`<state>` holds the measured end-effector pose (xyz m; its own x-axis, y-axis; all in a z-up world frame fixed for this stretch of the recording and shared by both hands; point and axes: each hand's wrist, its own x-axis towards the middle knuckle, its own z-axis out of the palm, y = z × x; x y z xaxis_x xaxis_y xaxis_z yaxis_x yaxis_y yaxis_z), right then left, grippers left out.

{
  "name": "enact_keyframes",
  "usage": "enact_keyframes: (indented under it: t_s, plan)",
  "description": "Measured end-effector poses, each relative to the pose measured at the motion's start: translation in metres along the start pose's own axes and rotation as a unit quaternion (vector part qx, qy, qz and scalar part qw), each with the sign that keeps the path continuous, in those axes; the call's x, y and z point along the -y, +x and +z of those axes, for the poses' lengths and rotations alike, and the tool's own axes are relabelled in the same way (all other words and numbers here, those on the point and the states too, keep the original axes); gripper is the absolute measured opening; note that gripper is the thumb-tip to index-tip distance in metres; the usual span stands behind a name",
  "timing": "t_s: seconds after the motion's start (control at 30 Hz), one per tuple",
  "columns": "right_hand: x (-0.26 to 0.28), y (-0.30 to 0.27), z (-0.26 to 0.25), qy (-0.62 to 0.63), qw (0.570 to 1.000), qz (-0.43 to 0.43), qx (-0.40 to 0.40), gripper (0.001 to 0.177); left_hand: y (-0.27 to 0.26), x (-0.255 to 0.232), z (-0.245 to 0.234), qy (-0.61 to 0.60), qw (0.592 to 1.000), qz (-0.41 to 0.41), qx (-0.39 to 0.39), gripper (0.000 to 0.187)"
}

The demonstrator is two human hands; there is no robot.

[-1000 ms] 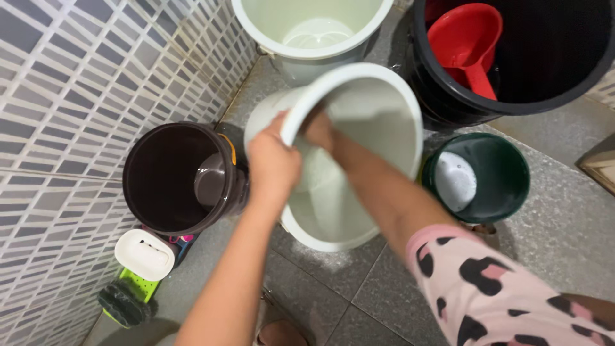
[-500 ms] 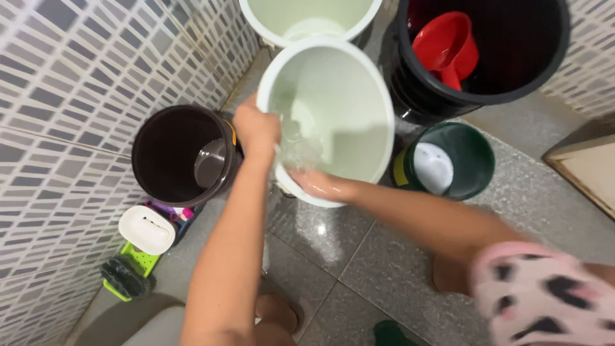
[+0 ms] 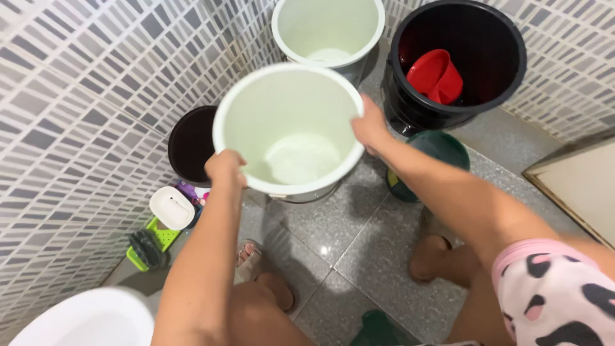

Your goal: The person scrubs the interior and exterior of a white bucket using a small abrasive pad, then rinses it with water from a red scoop. The person repeats this process for a second white bucket, scrubbing and rinsing both the inside and outside surfaces.

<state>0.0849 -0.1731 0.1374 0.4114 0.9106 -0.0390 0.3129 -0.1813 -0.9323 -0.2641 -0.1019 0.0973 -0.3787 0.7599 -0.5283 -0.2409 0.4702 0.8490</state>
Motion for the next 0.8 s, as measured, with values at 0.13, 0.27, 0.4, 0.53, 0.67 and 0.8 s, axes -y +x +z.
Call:
enact_keyframes:
  t_s: [0.13,0.27,0.4,0.53,0.67,0.8]
  plan:
    - [0.086,0.002,-0.032,-0.136,0.972,-0.191,-0.012,0.062,-0.030,0.030,-0.005,0.009,0.999,-0.015,-0.039,0.034]
    - [0.115,0.014,-0.106,-0.128,0.958,-0.246,-0.075,0.049,-0.091,0.007,0.050,-0.158,0.980,-0.033,0.114,0.050]
    - [0.067,0.006,-0.118,-0.080,0.985,-0.127,-0.087,0.042,-0.150,-0.084,0.066,-0.194,0.921,0.163,0.297,0.050]
    - [0.029,0.009,-0.090,0.019,0.999,0.028,-0.040,0.045,-0.198,-0.127,0.078,-0.175,0.888,0.270,0.329,0.067]
    - [0.071,0.028,-0.116,-0.067,0.974,-0.186,-0.112,0.038,-0.177,-0.121,0.073,-0.276,0.876,0.198,0.344,0.061]
    - [0.156,0.021,-0.113,-0.283,0.913,-0.245,-0.164,0.022,-0.106,-0.084,0.054,-0.279,0.921,-0.017,0.271,0.053]
